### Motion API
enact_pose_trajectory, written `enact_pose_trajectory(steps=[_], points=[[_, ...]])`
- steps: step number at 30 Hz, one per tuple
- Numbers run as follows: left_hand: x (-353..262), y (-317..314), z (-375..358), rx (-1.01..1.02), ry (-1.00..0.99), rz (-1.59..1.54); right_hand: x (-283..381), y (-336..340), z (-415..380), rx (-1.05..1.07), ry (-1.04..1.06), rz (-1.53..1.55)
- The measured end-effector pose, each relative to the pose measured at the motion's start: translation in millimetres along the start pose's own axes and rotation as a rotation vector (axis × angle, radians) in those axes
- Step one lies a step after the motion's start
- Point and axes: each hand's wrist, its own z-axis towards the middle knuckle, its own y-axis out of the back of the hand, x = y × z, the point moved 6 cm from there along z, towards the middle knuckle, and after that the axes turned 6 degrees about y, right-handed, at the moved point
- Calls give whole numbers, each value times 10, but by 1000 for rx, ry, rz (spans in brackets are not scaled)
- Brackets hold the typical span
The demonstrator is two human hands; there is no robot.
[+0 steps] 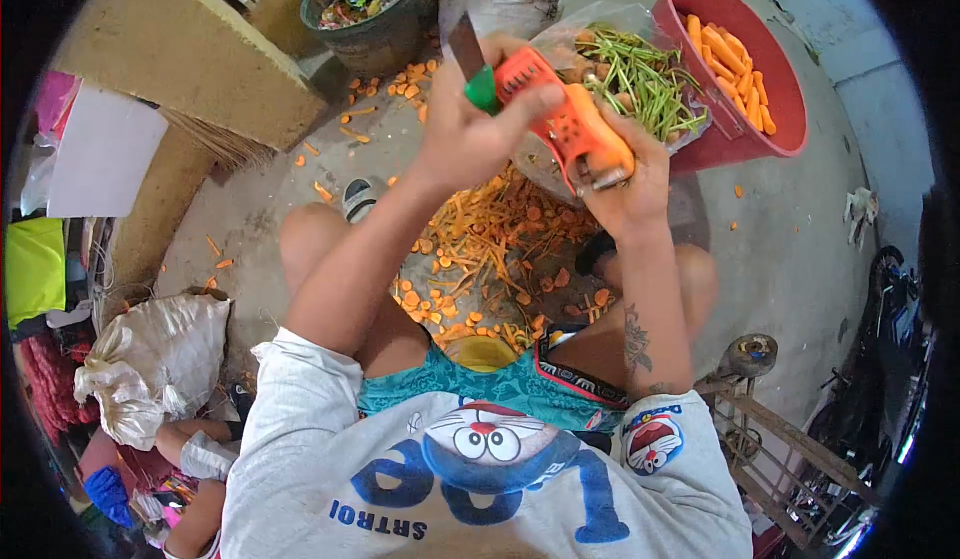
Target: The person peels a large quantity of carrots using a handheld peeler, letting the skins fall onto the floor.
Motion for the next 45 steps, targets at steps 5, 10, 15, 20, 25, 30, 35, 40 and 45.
enact_pose_trajectory(steps=[5,10,15,20,25,30,35,40,45], points=[[256,383,285,-99,176,-91,-46,-66,-39,255,-81,-52],[99,37,20,-65,166,-119,-65,-37,42,291,-70,123],[148,262,174,-40,1,-64,-75,20,-31,105,-11,-68],[221,43,-49,-116,151,-104,-67,151,79,221,-28,102],[157,202,117,-114,67,-18,-34,74,-30,113,94,-173],[202,209,56,-148,143,-123,-93,125,83,376,-75,172],[66,93,22,-57,-57,-16,-48,191,-29,6,123,-141],[203,256,123,-203,85,-189,-59,187,47,24,14,-67],[-45,-7,-50,-22,-103,-69,-28,-7,-96,-154,199,-207]])
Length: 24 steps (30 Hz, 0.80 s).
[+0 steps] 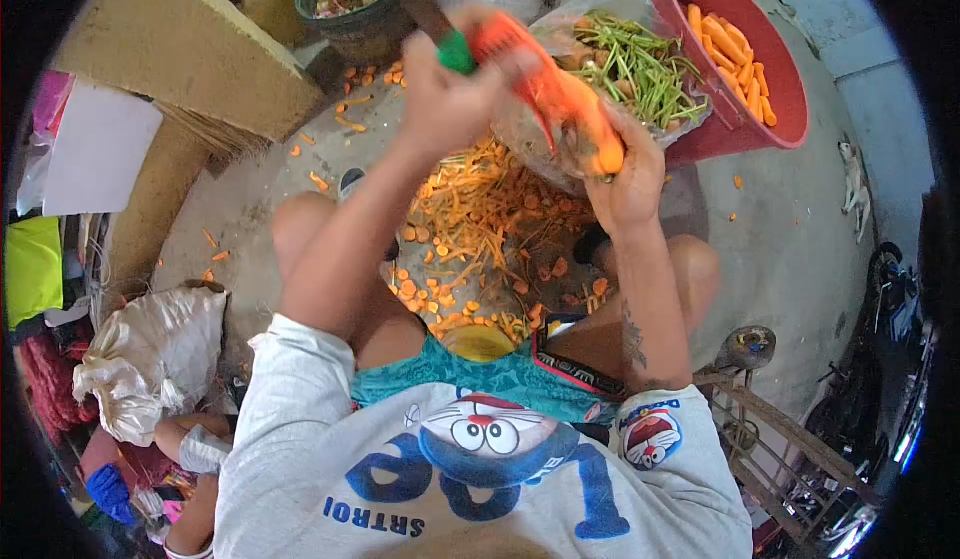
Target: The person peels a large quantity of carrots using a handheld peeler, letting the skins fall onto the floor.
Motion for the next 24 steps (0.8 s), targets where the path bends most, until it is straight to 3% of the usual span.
enact_pose_trajectory(steps=[1,3,5,7,8,9,12,15,16,17,19,22,23,24], points=[[73,122,66,-3,6,3,-30,113,33,-1,-8,0],[198,489,314,-167,77,-89,-54,44,63,432,-110,144],[225,477,237,-177,72,-133,-70,95,123,280,-67,77],[106,120,-26,-102,132,31,-13,69,127,173,-26,28],[8,-68,-77,83,-166,50,29,19,103,129,19,-5],[20,-75,-57,81,-161,46,16,51,111,126,15,-9],[183,222,158,-137,75,76,-71,134,84,147,-13,-74],[286,468,229,-190,117,-26,-45,112,124,178,-1,-93],[159,294,136,-139,194,-153,-25,88,140,189,5,-103],[123,159,46,-61,167,-28,1,52,137,190,52,-142],[0,-63,-33,133,-80,139,7,35,125,186,89,-186],[146,296,258,-123,-80,258,-23,56,82,222,95,-300],[186,389,282,-121,-86,262,-26,55,88,251,103,-308],[192,469,316,-161,12,161,-29,60,98,235,123,-282]])
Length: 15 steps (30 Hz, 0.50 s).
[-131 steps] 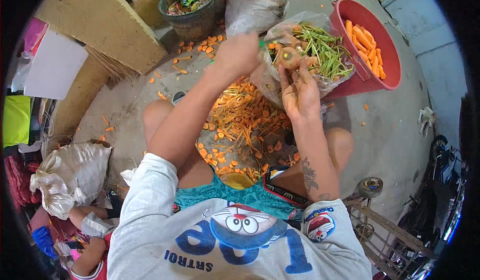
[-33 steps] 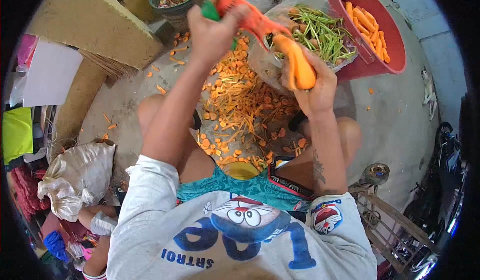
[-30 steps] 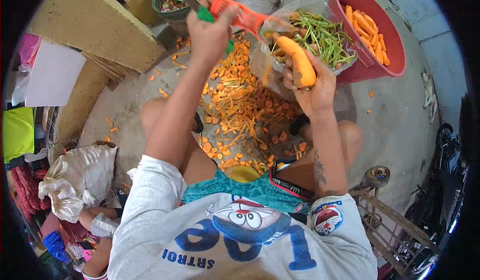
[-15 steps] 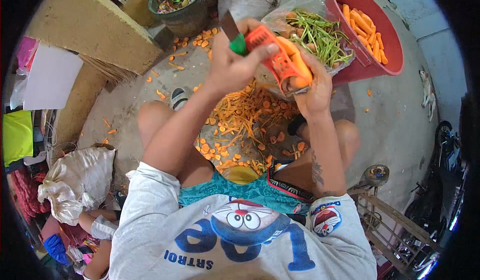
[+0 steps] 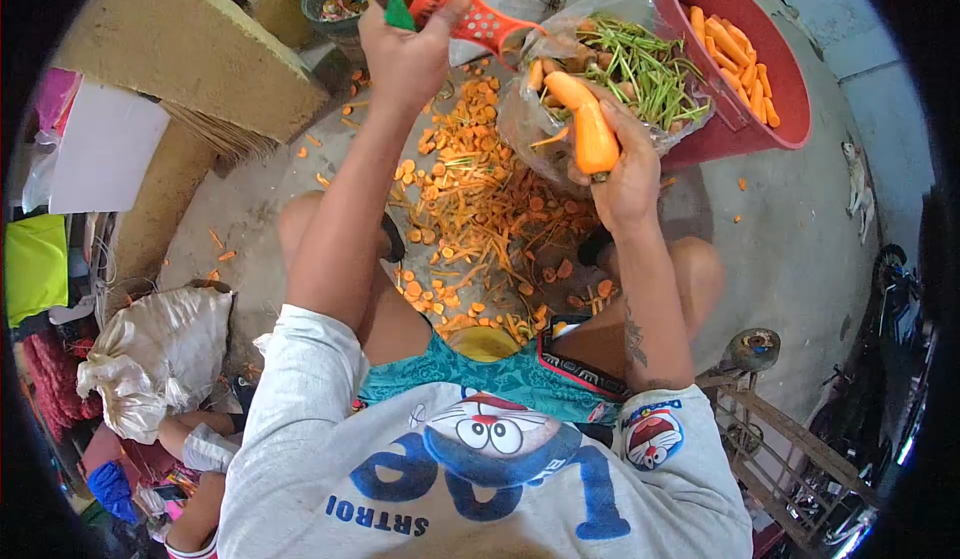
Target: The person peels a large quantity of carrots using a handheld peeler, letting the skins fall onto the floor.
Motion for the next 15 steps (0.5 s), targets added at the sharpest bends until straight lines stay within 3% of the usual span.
enact_pose_trajectory(steps=[2,5,7,9,13,15], points=[[39,-82,-63,6,154,-231,28,7,34,-18,30,20],[-156,-285,-232,136,-144,17,-14,-26,8,-16,-49,107],[-148,-136,-108,51,-2,2,-24,-51,-51,-13,-112,105],[-121,-91,-79,-10,-25,-68,-50,-64,-32,48,-155,214],[7,-189,-215,-1,37,-100,-68,-20,4,-52,-146,200],[24,-149,-147,-43,-146,107,-75,50,-18,-59,-128,212]])
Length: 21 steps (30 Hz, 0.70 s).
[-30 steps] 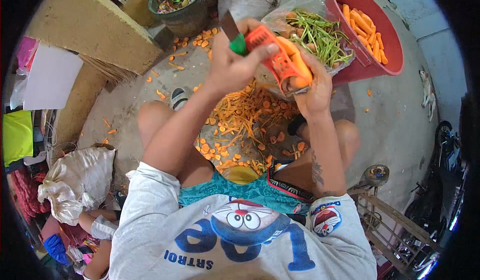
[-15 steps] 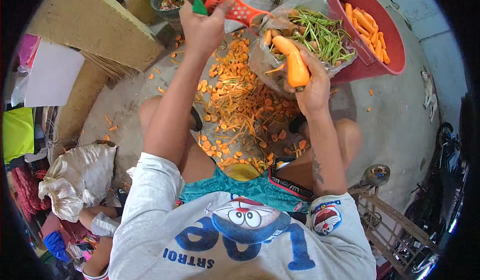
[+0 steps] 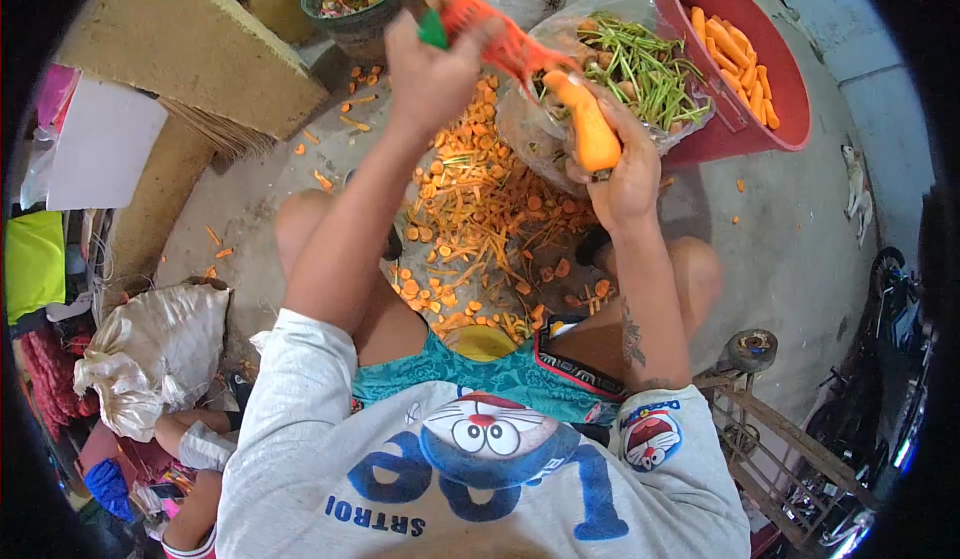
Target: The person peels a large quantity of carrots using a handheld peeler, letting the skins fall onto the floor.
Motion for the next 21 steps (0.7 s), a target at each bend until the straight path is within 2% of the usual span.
enact_pose_trajectory(steps=[1,3,5,6,8,9,11,12,14,15,16,18,19,21], points=[[107,50,91,-24,141,-224,17,-11,-27,48,-9,-9],[118,179,186,-54,164,-232,2,-53,-26,105,-8,-10],[55,145,110,-40,220,-204,-8,-25,2,45,15,16],[33,20,-16,-2,196,-191,7,-27,9,23,24,24],[-224,-155,-166,221,14,-61,39,-83,-4,38,8,-43],[-125,-143,-81,216,23,-63,34,-82,-6,43,-1,-69],[69,99,164,-7,-86,-135,-22,-34,-2,46,2,-60],[16,152,194,-3,-90,-134,-43,-19,1,47,7,-54],[43,242,234,-30,149,-231,-10,30,39,-4,35,31],[-99,138,108,17,165,-269,21,49,60,-20,48,58],[-85,37,-69,70,204,-178,10,45,52,26,-12,63],[-331,-269,-299,239,58,-365,-32,-8,15,69,-82,63],[-240,-260,-247,231,70,-366,-26,-80,-17,46,-52,53],[-108,-103,-2,115,-117,-149,33,-170,-84,13,-56,36]])
